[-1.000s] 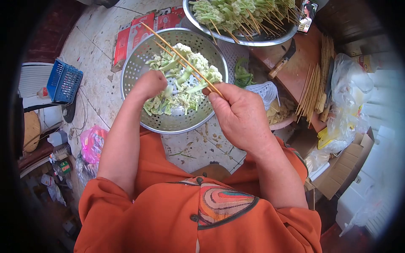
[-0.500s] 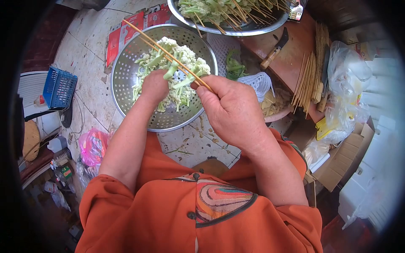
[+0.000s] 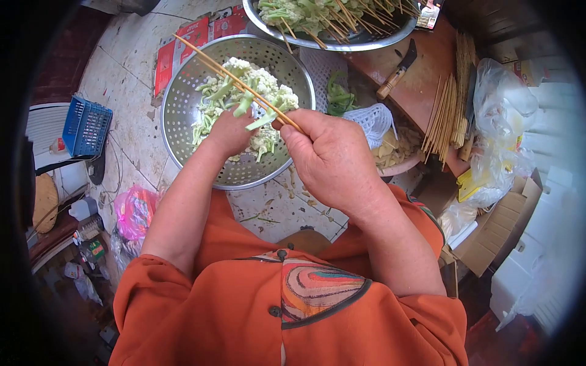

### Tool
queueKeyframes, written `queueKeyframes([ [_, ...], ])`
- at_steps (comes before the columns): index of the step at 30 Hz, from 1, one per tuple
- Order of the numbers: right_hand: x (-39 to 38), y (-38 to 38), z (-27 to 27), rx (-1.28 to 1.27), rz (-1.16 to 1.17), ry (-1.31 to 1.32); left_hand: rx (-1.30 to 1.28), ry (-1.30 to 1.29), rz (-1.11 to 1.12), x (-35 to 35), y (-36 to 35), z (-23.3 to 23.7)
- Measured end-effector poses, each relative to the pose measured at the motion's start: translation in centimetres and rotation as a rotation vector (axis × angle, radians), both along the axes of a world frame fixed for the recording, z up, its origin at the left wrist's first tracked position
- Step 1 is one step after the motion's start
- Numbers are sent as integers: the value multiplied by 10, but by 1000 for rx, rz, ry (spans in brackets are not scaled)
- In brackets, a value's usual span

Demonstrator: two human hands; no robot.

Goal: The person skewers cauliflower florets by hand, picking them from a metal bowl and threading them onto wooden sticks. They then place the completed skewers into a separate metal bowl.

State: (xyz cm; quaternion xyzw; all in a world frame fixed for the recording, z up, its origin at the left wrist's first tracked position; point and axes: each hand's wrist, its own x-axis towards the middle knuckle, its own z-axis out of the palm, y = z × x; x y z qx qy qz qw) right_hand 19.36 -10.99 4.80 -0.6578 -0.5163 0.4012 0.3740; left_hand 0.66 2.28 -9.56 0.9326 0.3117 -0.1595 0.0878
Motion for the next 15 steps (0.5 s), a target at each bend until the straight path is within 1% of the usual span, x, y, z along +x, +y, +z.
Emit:
queueKeyframes([
  [2, 0, 1, 0, 17, -2, 6, -93, -38, 98, -5, 2, 6],
  [3, 0, 0, -1, 31, -5, 13, -92, -37, 97, -5, 8, 13],
  [5, 0, 0, 2, 19, -11, 12, -386, -141, 428, -6, 25, 30],
  [6, -1, 0, 3, 6, -13, 9, -382, -143, 429, -9, 30, 36],
  [8, 0, 0, 5, -18, -2, 2, -837, -736, 939, -15, 39, 49],
  [9, 0, 0, 6, -48, 6, -5, -827, -743, 940, -16, 41, 58],
  [11, -2, 1, 5, -46, 7, 2, -1093, -1339, 1168, -17, 41, 76],
  [12, -3, 1, 4, -55, 1, 8, -1084, -1348, 1169, -18, 41, 80],
  [14, -6, 2, 0, -42, 18, 1, -1262, -1589, 1135, -20, 42, 85],
  [15, -7, 3, -1, -36, 25, -5, -1279, -1628, 1144, -21, 42, 85],
])
